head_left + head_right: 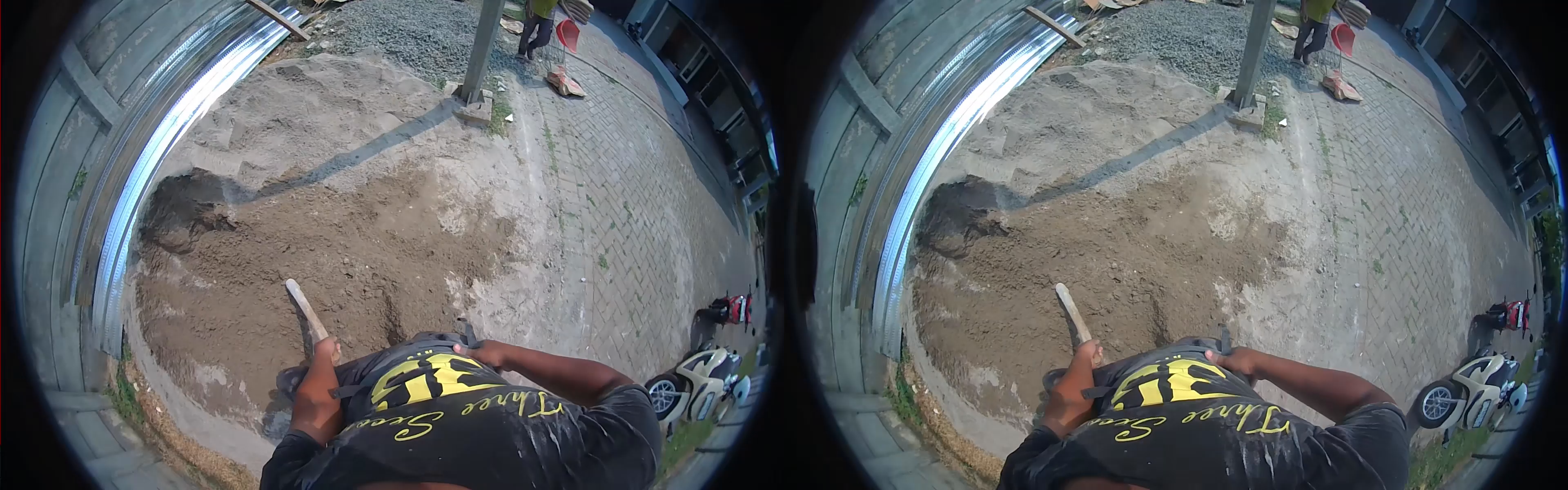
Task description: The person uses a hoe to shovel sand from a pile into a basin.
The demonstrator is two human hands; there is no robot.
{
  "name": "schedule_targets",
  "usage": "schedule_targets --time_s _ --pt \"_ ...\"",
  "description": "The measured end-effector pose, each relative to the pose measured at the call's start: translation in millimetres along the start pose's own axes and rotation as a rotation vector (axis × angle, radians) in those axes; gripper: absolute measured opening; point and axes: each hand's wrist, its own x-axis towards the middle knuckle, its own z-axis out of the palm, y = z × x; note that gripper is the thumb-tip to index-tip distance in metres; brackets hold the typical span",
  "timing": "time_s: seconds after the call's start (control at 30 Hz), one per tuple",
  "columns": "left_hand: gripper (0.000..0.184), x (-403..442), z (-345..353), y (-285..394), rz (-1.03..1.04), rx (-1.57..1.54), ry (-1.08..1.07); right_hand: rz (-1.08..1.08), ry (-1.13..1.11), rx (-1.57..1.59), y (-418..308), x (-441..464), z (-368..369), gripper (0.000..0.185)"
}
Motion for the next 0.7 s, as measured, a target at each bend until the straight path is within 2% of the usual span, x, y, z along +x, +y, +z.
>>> schedule_targets --time_s 0.03,0.07,0.1,0.13,0.2,0.23,0.3,0.33,0.37,0.4,0.47,0.53,0.57,0.63,0.7 --pt "0.029 -8 3 -3 0.003 -0.016 0.050 -0.004 0.025 -0.119 -14 -2 -5 0.095" --pt "0.029 6 0 -9 -0.019 0.076 -0.010 0.009 0.047 -0.303 -25 5 -12 0.086" --pt "0.026 -23 8 -5 0.006 0.059 0.068 0.012 0.065 -0.487 -35 14 -16 0.078" --pt "0.025 -41 10 1 -0.063 0.075 0.092 0.031 0.024 -0.563 -44 29 -15 0.078" --pt "0.017 -15 11 -13 -0.045 0.435 0.032 -0.343 0.483 -0.952 -58 64 -16 0.060" --pt "0.017 -12 11 -25 -0.087 0.382 0.039 -0.382 0.663 -0.808 -72 81 0 0.052" --pt "0.017 -6 14 -50 -0.123 -0.022 0.034 -0.602 0.631 -0.758 -113 113 30 0.056" --pt "0.018 -2 15 -61 -0.144 -0.167 0.041 -0.593 0.493 -0.763 -126 138 44 0.059" --pt "0.021 3 14 -75 -0.035 -0.191 -0.024 -0.585 0.358 -0.760 -141 169 59 0.062" --pt "0.024 11 12 -85 0.085 -0.208 -0.084 -0.587 0.329 -0.784 -157 200 79 0.062" --pt "0.035 -19 9 -86 0.160 -0.019 0.009 -0.469 0.199 -0.782 -188 269 121 0.069" --pt "0.044 10 27 -150 0.260 0.068 0.060 -0.331 0.211 -0.838 -221 356 169 0.092" --pt "0.049 20 31 -179 0.285 0.118 0.082 -0.374 0.241 -0.828 -228 408 192 0.092" --pt "0.052 22 31 -219 0.199 0.197 0.078 -0.381 0.249 -0.822 -215 494 235 0.093" --pt "0.056 22 28 -239 0.096 0.243 0.050 -0.125 -0.002 -0.234 -203 550 268 0.070"
